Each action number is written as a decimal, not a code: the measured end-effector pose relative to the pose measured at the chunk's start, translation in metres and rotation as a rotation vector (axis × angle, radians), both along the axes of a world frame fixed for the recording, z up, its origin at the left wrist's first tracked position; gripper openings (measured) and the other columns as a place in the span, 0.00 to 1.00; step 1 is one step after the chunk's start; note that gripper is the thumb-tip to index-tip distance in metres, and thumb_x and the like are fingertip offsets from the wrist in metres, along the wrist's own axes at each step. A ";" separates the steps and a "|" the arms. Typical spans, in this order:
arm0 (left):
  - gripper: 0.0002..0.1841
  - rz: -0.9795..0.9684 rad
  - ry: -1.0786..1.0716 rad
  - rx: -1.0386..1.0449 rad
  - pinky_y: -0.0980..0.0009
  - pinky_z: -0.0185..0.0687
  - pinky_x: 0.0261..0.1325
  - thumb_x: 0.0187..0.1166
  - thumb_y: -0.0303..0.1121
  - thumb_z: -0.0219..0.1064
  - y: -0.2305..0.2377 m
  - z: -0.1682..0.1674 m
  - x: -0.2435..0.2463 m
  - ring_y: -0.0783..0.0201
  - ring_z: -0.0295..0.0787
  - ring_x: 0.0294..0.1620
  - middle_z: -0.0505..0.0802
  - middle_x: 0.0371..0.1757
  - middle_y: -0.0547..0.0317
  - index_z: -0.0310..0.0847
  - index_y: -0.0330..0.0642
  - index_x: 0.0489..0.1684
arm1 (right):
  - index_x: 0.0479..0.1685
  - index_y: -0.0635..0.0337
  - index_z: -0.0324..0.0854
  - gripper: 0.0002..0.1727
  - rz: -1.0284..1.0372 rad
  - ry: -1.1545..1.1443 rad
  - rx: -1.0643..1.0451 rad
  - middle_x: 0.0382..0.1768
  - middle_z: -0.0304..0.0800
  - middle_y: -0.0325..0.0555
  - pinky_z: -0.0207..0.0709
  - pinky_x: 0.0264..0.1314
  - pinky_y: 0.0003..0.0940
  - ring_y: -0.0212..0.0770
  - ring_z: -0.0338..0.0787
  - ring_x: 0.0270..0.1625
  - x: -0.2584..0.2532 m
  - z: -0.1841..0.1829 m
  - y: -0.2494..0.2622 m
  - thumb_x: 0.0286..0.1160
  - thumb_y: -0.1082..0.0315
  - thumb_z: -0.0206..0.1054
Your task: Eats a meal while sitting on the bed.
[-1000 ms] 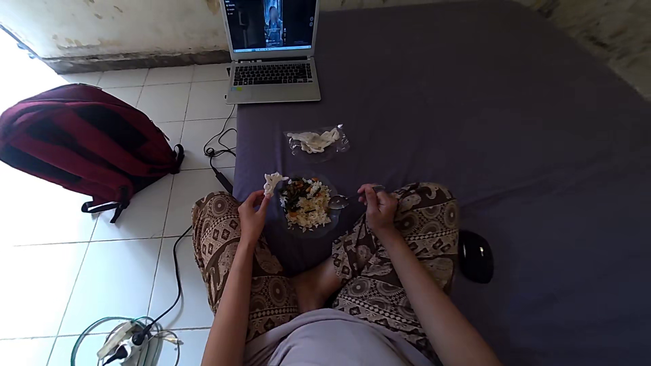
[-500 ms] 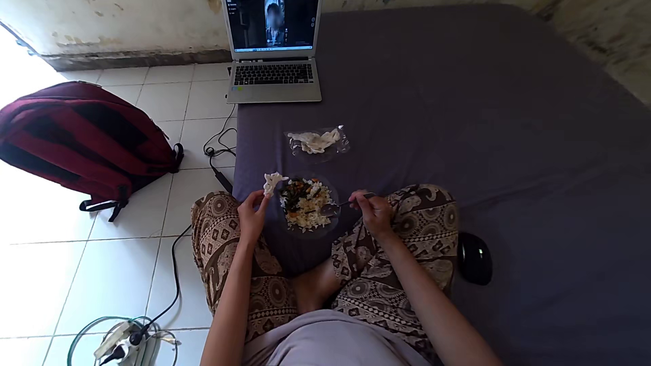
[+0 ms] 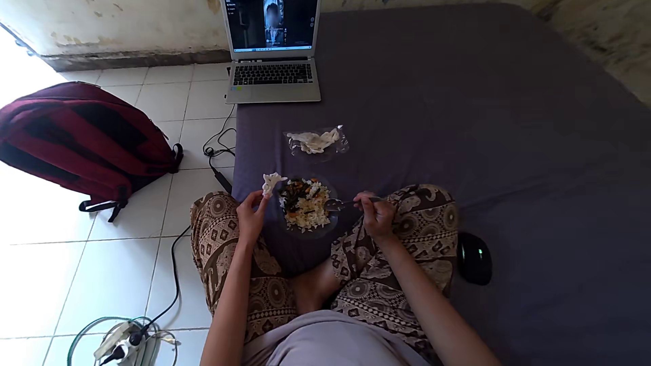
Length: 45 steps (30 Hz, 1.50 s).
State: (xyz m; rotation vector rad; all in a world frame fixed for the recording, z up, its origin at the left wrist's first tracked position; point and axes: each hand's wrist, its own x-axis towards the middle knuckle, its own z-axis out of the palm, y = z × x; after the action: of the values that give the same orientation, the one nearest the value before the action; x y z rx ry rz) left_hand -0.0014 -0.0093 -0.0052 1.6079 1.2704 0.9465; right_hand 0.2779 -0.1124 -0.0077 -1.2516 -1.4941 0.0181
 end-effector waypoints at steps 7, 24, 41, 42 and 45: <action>0.15 0.005 -0.005 -0.002 0.71 0.83 0.54 0.84 0.29 0.64 0.000 -0.001 0.000 0.67 0.91 0.44 0.94 0.44 0.42 0.84 0.22 0.55 | 0.34 0.71 0.81 0.21 0.037 -0.102 0.023 0.30 0.86 0.53 0.77 0.47 0.12 0.28 0.86 0.37 0.000 -0.003 0.002 0.93 0.65 0.50; 0.15 -0.003 -0.003 0.012 0.72 0.84 0.53 0.83 0.29 0.64 -0.001 -0.002 -0.001 0.68 0.90 0.43 0.94 0.43 0.43 0.85 0.23 0.55 | 0.33 0.64 0.81 0.20 0.168 -0.338 0.048 0.24 0.83 0.51 0.77 0.43 0.26 0.43 0.83 0.32 -0.007 0.000 0.003 0.93 0.63 0.50; 0.14 0.007 -0.015 -0.019 0.72 0.83 0.54 0.84 0.28 0.64 -0.001 0.001 -0.001 0.67 0.90 0.44 0.94 0.44 0.43 0.84 0.23 0.55 | 0.42 0.79 0.81 0.20 -0.264 0.458 -0.377 0.22 0.87 0.36 0.78 0.33 0.13 0.16 0.83 0.24 -0.014 0.018 0.004 0.91 0.71 0.47; 0.14 0.008 -0.015 -0.017 0.72 0.83 0.54 0.84 0.28 0.64 -0.001 0.002 -0.001 0.68 0.90 0.43 0.94 0.44 0.43 0.84 0.23 0.55 | 0.44 0.82 0.81 0.20 -0.217 0.406 -0.366 0.26 0.90 0.42 0.80 0.38 0.14 0.19 0.86 0.27 -0.015 0.017 0.002 0.91 0.72 0.47; 0.14 0.007 -0.012 -0.026 0.73 0.83 0.53 0.84 0.29 0.64 0.000 0.002 0.000 0.68 0.90 0.43 0.94 0.44 0.43 0.84 0.23 0.55 | 0.44 0.86 0.82 0.19 -0.059 0.227 -0.301 0.36 0.93 0.59 0.84 0.46 0.21 0.29 0.92 0.36 -0.015 0.008 0.001 0.87 0.74 0.50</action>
State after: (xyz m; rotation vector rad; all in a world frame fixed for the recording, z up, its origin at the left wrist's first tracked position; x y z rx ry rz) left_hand -0.0015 -0.0097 -0.0035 1.5771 1.2757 0.9387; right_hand 0.2624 -0.1109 0.0001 -1.4798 -1.2882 0.3461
